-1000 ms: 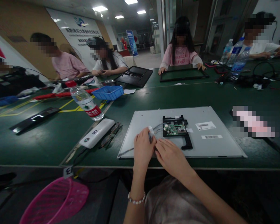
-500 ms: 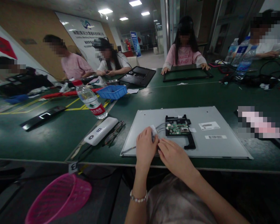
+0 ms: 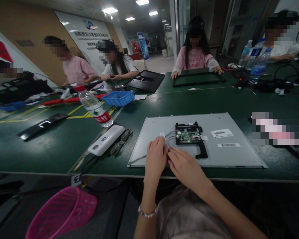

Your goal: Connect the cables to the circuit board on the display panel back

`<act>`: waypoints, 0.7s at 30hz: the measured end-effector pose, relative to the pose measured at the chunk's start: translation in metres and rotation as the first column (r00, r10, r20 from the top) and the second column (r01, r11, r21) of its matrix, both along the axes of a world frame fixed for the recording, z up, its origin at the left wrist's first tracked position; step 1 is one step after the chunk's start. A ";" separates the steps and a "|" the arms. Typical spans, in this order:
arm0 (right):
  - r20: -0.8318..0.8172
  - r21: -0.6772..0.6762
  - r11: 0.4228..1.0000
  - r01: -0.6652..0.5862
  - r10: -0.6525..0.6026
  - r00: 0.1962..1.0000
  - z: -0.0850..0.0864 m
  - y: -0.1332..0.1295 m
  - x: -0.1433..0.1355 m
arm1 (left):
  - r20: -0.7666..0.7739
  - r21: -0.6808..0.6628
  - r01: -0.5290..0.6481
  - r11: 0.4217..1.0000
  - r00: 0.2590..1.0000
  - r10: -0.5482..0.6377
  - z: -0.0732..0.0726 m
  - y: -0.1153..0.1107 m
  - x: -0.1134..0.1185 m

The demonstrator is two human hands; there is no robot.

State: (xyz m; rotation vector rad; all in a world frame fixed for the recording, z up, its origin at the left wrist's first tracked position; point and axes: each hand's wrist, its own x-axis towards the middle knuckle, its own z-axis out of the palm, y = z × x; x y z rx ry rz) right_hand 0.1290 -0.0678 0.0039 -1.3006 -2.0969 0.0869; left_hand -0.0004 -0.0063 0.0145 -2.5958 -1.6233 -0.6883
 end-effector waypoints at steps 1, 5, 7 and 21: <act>0.000 0.000 1.000 -0.002 0.002 1.000 0.000 0.000 0.000 | -0.008 -0.016 -0.011 1.000 1.000 0.011 0.000 0.001 0.000; 0.008 0.016 1.000 0.009 -0.009 1.000 -0.001 0.000 -0.001 | -0.027 -0.045 -0.046 0.998 0.999 0.045 -0.002 0.003 0.000; 0.009 0.032 0.999 0.014 -0.014 1.000 -0.002 0.000 -0.001 | -0.032 -0.049 -0.054 0.997 0.998 0.053 -0.002 0.003 0.001; -0.061 0.105 0.994 -0.010 0.017 0.998 -0.002 -0.015 0.006 | 0.127 0.181 -0.061 0.982 0.991 0.038 -0.002 -0.002 -0.005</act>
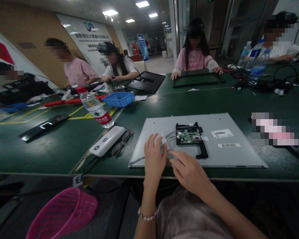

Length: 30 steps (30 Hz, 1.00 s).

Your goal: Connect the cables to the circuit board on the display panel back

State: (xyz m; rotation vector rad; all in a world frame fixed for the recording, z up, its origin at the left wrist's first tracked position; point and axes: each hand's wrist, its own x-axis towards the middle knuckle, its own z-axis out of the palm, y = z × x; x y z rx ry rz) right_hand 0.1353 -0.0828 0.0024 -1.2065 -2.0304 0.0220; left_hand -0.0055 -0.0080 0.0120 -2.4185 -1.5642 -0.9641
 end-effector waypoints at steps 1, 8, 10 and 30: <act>-0.013 0.006 1.000 0.009 -0.009 1.000 -0.001 0.000 0.000 | 0.023 0.008 0.019 1.000 1.000 -0.020 0.001 -0.001 0.000; -0.060 -0.012 1.000 0.012 -0.012 0.998 -0.003 0.002 0.000 | -0.098 -0.083 0.013 0.996 0.995 -0.021 0.008 -0.008 0.003; -0.064 -0.018 1.000 0.008 -0.009 0.998 -0.002 0.002 0.000 | -0.154 -0.102 -0.016 0.995 0.988 0.000 0.009 -0.009 0.004; 0.034 -0.056 0.997 0.058 -0.056 0.998 -0.004 0.001 -0.001 | -0.004 0.102 -0.289 0.952 0.957 0.291 0.007 -0.004 -0.006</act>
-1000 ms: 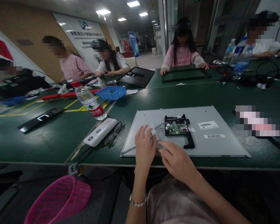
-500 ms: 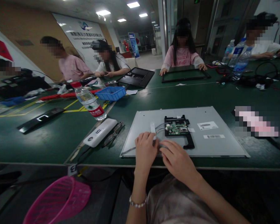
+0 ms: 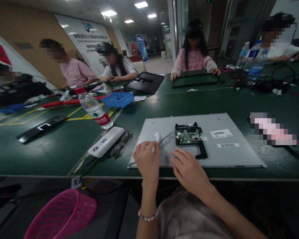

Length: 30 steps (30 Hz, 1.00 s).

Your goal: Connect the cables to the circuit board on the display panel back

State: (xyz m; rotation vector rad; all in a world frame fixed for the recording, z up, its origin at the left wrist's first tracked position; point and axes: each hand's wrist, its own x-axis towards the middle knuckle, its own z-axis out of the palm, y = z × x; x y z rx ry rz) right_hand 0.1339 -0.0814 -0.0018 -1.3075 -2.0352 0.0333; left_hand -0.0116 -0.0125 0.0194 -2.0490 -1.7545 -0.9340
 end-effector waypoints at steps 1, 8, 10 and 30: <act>-0.009 0.003 1.000 -0.008 0.008 1.000 0.000 0.000 0.000 | -0.001 -0.016 -0.014 1.000 1.000 0.014 0.000 0.001 -0.001; -0.120 0.025 0.998 -0.050 0.053 0.991 0.012 -0.001 0.017 | 0.017 -0.072 0.003 0.997 1.000 -0.002 -0.002 0.002 -0.001; -0.146 0.024 1.000 0.007 -0.004 0.989 0.016 0.003 0.038 | 0.043 -0.055 0.020 0.998 0.999 -0.018 -0.003 0.002 0.000; 0.215 -0.108 0.897 0.430 -0.401 0.891 0.008 0.033 0.136 | 0.098 -0.080 0.200 0.977 0.977 -0.192 -0.002 0.005 0.002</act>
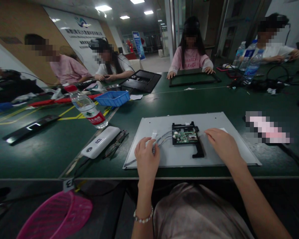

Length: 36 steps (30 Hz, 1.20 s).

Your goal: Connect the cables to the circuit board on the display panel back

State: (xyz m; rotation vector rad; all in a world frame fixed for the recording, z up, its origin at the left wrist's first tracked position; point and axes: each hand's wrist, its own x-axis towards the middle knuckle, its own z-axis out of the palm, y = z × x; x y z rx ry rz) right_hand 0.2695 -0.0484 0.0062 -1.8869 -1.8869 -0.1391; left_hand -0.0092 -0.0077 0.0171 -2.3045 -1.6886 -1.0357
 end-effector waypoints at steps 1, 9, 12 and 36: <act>0.006 0.015 0.999 0.029 -0.029 1.000 -0.001 -0.001 0.003 | -0.003 -0.003 0.002 1.000 1.000 -0.002 0.000 0.000 0.000; 0.026 -0.023 0.999 0.043 -0.042 0.999 -0.022 -0.003 0.019 | -0.005 0.000 0.010 1.000 1.000 -0.010 -0.001 0.000 0.000; -0.020 -0.038 0.999 0.022 -0.022 1.000 -0.018 0.000 0.026 | -0.009 -0.004 0.013 1.000 1.000 -0.013 0.000 0.000 0.000; 0.055 -0.273 0.918 -0.288 0.313 0.948 0.039 0.111 -0.010 | -0.070 -0.042 0.073 0.996 0.995 -0.075 -0.004 0.004 -0.003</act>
